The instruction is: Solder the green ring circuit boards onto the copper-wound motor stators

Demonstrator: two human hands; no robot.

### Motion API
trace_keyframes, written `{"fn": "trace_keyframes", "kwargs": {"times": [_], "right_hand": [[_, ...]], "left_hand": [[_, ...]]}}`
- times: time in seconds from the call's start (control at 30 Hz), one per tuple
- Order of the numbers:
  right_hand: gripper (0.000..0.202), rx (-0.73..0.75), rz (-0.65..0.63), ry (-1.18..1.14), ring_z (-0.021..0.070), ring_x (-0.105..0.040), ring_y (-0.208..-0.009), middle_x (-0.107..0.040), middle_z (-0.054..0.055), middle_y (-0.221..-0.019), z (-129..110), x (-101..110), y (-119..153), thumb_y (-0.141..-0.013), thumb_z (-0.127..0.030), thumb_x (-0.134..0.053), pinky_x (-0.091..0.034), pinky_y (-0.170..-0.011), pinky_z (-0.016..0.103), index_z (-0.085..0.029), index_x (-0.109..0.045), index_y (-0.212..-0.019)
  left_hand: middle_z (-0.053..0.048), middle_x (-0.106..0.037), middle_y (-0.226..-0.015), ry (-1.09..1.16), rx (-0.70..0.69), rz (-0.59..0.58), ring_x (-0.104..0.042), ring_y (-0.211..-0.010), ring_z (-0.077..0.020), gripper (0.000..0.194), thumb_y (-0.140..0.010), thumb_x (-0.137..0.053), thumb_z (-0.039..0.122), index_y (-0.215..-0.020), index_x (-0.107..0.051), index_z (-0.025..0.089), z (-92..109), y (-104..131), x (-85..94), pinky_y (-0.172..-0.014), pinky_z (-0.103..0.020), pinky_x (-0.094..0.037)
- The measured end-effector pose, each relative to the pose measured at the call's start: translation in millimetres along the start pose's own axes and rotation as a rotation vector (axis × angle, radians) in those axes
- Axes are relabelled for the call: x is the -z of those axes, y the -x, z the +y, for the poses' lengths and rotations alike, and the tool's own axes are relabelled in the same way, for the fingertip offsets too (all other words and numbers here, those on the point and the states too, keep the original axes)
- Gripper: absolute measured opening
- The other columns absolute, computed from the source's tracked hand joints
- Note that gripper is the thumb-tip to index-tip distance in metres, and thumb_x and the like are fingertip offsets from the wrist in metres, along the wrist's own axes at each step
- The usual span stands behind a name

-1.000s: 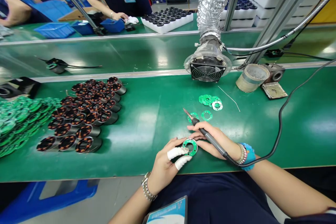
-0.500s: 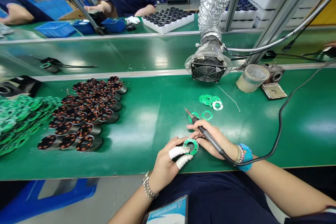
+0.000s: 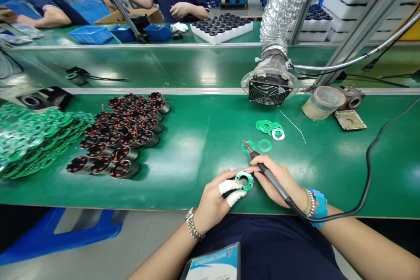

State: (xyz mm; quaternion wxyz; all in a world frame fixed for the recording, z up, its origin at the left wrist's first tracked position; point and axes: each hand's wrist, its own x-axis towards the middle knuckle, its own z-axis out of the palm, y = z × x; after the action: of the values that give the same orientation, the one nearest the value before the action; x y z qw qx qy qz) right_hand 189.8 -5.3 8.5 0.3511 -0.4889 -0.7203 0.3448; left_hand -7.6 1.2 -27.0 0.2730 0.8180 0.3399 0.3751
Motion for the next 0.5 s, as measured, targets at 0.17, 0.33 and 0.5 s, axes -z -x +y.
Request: {"fn": "trace_keyframes", "kwargs": {"times": [0.17, 0.33, 0.5], "right_hand": [[0.028, 0.063, -0.008, 0.025, 0.0148, -0.065, -0.087, -0.066, 0.003, -0.097, -3.7, 4.4, 3.3, -0.082, -0.014, -0.053, -0.052, -0.078, 0.027, -0.023, -0.047, -0.108], [0.031, 0.088, 0.047, 0.093, 0.0181, -0.063, -0.095, -0.065, 0.006, -0.103, -2.5, 2.1, 6.8, -0.080, -0.016, -0.058, -0.051, -0.084, 0.031, -0.023, -0.051, -0.109], [0.028, 0.083, 0.072, 0.123, 0.0177, -0.063, -0.092, -0.065, 0.006, -0.101, -4.8, -0.8, 5.8, -0.081, -0.020, -0.058, -0.052, -0.080, 0.029, -0.023, -0.052, -0.108]], "left_hand": [[-0.012, -0.061, -0.116, 0.107, 0.105, -0.099, -0.059, -0.106, -0.0234, 0.036, -0.073, -0.068, 0.025, -0.106, -0.057, 0.020, 3.2, 1.3, 15.1, -0.090, -0.040, -0.050], [-0.012, -0.062, -0.112, 0.077, 0.168, -0.106, -0.059, -0.105, -0.0201, 0.028, -0.082, -0.055, 0.016, -0.109, -0.055, 0.018, -6.1, 5.8, 35.6, -0.090, -0.037, -0.048], [-0.007, -0.065, -0.090, 0.071, 0.039, -0.159, -0.062, -0.083, -0.0157, 0.010, -0.080, -0.060, 0.020, -0.088, -0.065, 0.017, -13.1, -6.3, 32.4, -0.075, -0.029, -0.051]]}}
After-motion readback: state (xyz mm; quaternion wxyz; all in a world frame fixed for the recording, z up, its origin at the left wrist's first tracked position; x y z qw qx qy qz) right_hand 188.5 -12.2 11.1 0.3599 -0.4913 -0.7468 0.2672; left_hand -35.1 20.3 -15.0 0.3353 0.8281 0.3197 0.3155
